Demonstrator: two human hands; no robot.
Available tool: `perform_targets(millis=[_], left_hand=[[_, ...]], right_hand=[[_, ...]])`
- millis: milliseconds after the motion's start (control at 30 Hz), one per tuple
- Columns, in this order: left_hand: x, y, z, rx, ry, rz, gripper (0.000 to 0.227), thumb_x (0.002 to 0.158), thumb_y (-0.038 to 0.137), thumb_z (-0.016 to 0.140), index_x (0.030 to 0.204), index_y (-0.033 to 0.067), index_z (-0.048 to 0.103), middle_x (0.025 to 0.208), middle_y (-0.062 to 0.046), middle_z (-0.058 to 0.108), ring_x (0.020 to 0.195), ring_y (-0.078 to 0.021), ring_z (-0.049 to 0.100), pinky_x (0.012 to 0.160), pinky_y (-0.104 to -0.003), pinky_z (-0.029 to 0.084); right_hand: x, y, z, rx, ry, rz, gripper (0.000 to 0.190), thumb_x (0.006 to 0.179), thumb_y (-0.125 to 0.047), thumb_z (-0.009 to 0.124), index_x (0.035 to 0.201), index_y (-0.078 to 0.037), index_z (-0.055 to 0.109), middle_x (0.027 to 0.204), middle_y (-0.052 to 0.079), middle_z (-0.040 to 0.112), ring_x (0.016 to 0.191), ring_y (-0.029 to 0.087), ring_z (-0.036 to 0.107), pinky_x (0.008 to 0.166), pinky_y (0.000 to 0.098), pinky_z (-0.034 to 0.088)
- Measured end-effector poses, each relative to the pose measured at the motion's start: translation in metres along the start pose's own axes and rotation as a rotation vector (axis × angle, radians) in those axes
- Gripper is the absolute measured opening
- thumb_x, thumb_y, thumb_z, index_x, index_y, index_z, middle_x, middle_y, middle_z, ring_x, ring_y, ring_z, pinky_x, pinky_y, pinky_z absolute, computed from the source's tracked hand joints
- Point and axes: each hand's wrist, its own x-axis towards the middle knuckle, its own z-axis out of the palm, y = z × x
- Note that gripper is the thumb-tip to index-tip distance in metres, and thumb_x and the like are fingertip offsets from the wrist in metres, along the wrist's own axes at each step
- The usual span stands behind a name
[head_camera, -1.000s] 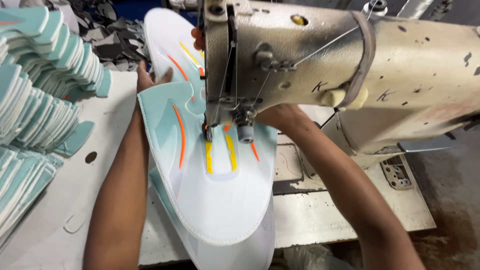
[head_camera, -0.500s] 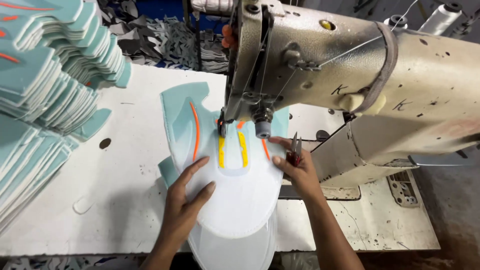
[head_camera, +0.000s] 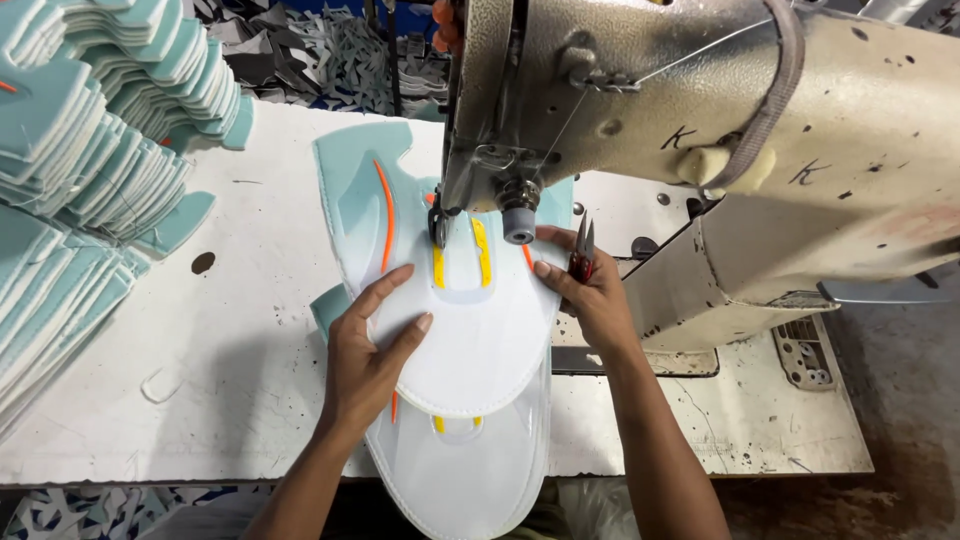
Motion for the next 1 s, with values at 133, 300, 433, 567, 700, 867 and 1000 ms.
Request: perform_targets(millis=[133,300,433,567,700,867,1000], left_hand=[[0.011,0.003,0.002,-0.004,0.0,-0.003,0.056,0.086,0.016,0.074,0.14,0.0054,0.06,0.129,-0.015,0.071,0.119,-0.0212,0.067,0.105,-0.034,0.051],[0.025,0.001,0.003,0.049,0.008,0.02,0.057,0.085,0.013,0.074,0.14,0.0041,0.059,0.135,-0.015,0.068,0.127,-0.0218,0.062,0.108,-0.035,0.047],[0.036,0.003,0.003,0.046,-0.001,0.004,0.057,0.085,0.011,0.074,0.14,0.0041,0.06,0.136,-0.014,0.068,0.129,-0.0212,0.062,0.11,-0.035,0.047],[0.046,0.0,0.001,0.062,-0.01,0.031,0.059,0.084,0.01,0.075,0.14,0.0033,0.059,0.137,-0.013,0.067,0.129,-0.0205,0.062,0.11,-0.035,0.046],[0.059,-0.002,-0.003,0.017,-0.06,0.027,0.059,0.083,0.01,0.077,0.139,0.0035,0.06,0.134,-0.011,0.069,0.123,-0.0184,0.064,0.106,-0.033,0.05],[0.093,-0.011,-0.022,0.031,-0.185,0.036,0.059,0.079,0.006,0.08,0.136,0.0033,0.064,0.13,-0.01,0.072,0.117,-0.016,0.066,0.103,-0.031,0.052],[0.122,-0.015,-0.031,0.052,-0.26,0.015,0.063,0.075,0.004,0.083,0.136,0.0042,0.064,0.124,-0.01,0.073,0.109,-0.015,0.068,0.096,-0.028,0.056]], right_hand=[[0.011,0.004,-0.004,0.016,-0.012,-0.01,0.048,0.088,-0.022,0.077,0.132,-0.004,0.067,0.061,-0.005,0.053,0.047,0.003,0.04,0.042,0.0222,0.028],[0.023,0.006,-0.004,0.025,0.001,-0.003,0.047,0.088,-0.022,0.077,0.129,-0.003,0.067,0.062,-0.005,0.059,0.047,0.003,0.042,0.043,0.0224,0.029],[0.028,0.009,-0.006,0.045,0.002,0.014,0.047,0.089,-0.022,0.078,0.13,-0.002,0.067,0.063,-0.004,0.058,0.048,0.002,0.042,0.043,0.0213,0.029],[0.032,0.013,-0.006,0.084,0.003,0.021,0.048,0.088,-0.02,0.077,0.13,-0.003,0.064,0.068,-0.003,0.065,0.049,0.002,0.047,0.042,0.0205,0.032],[0.028,0.013,-0.003,0.146,-0.012,0.001,0.045,0.09,-0.02,0.074,0.131,-0.003,0.064,0.075,-0.003,0.066,0.054,0.001,0.049,0.044,0.0194,0.034],[-0.004,0.023,0.006,0.075,0.028,-0.009,0.042,0.092,-0.022,0.073,0.127,0.0,0.066,0.075,-0.006,0.062,0.057,0.001,0.048,0.048,0.0192,0.036],[-0.044,0.052,0.023,0.075,0.065,-0.047,0.046,0.096,-0.023,0.071,0.136,0.0,0.066,0.067,-0.009,0.047,0.056,0.001,0.038,0.049,0.0202,0.029]])
